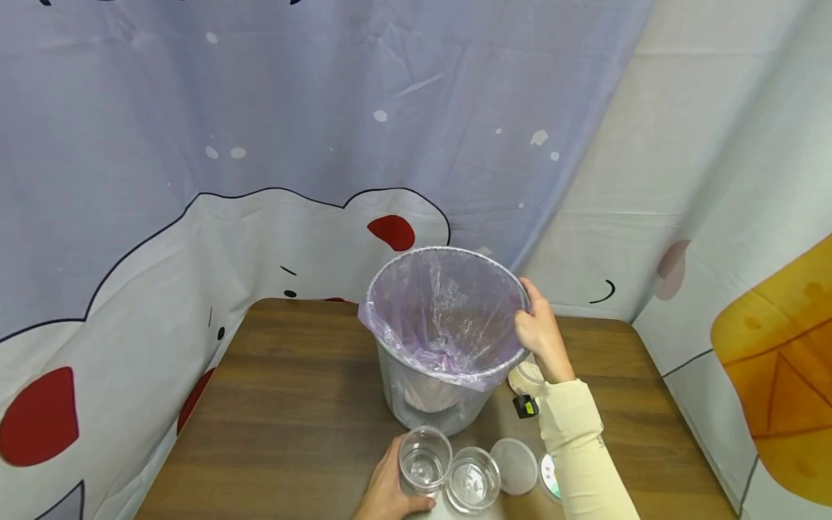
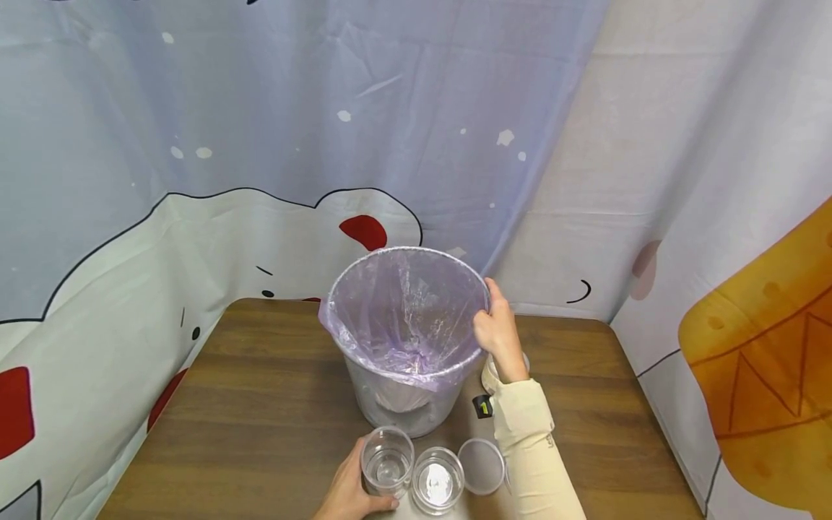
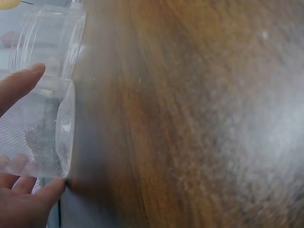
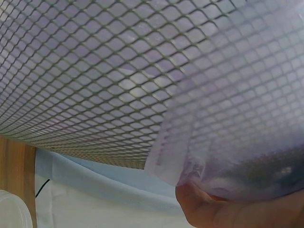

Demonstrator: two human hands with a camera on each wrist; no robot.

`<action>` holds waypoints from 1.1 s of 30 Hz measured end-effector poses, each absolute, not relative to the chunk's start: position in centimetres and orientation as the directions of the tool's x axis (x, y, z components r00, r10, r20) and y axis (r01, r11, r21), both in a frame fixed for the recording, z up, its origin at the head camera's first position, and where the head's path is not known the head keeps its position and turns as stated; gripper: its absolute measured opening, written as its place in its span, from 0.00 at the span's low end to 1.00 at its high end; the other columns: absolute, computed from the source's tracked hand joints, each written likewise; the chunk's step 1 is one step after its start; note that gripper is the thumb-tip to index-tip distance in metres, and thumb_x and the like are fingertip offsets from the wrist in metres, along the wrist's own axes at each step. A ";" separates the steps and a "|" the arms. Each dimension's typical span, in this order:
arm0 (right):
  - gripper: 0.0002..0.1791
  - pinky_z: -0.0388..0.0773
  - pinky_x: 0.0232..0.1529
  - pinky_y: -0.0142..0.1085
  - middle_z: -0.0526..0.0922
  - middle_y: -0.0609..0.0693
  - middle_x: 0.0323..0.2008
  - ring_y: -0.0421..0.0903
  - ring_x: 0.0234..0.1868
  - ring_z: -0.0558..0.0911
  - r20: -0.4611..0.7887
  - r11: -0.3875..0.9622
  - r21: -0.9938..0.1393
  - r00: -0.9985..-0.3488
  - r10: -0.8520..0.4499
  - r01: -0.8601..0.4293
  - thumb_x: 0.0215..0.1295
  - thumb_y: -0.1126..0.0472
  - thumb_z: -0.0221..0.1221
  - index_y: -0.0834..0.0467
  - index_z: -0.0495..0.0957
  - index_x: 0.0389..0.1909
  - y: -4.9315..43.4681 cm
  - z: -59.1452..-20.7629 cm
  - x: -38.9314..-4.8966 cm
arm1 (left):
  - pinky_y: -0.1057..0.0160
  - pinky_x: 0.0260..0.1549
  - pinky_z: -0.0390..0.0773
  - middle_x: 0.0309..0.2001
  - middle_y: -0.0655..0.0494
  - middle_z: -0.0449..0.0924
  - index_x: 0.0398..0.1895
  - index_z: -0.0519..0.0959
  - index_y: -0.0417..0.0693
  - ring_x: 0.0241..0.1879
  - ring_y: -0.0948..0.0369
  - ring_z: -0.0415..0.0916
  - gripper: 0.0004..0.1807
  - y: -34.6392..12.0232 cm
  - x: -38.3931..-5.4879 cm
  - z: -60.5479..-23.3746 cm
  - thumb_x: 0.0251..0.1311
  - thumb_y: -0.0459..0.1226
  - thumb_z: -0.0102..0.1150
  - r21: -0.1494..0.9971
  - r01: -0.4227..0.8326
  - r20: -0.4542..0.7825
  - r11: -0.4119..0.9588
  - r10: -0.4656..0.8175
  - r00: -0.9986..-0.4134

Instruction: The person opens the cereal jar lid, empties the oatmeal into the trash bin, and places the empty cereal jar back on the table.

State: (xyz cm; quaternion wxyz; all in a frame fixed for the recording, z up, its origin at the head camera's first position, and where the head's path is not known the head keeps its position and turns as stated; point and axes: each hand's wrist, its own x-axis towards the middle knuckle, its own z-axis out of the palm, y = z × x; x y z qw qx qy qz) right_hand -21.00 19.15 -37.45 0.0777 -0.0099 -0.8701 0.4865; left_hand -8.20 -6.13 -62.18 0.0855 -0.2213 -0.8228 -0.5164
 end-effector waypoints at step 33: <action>0.36 0.57 0.65 0.44 0.63 0.60 0.64 0.53 0.65 0.62 0.152 0.411 -0.911 -0.959 0.237 -0.043 0.67 0.43 0.45 0.62 0.55 0.67 19.4 -37.2 -20.4 | 0.54 0.45 0.74 0.51 0.55 0.75 0.63 0.59 0.58 0.48 0.55 0.73 0.57 -6.6 -7.6 -62.5 0.19 0.43 0.79 0.853 0.294 0.186 0.432 0.276 -0.943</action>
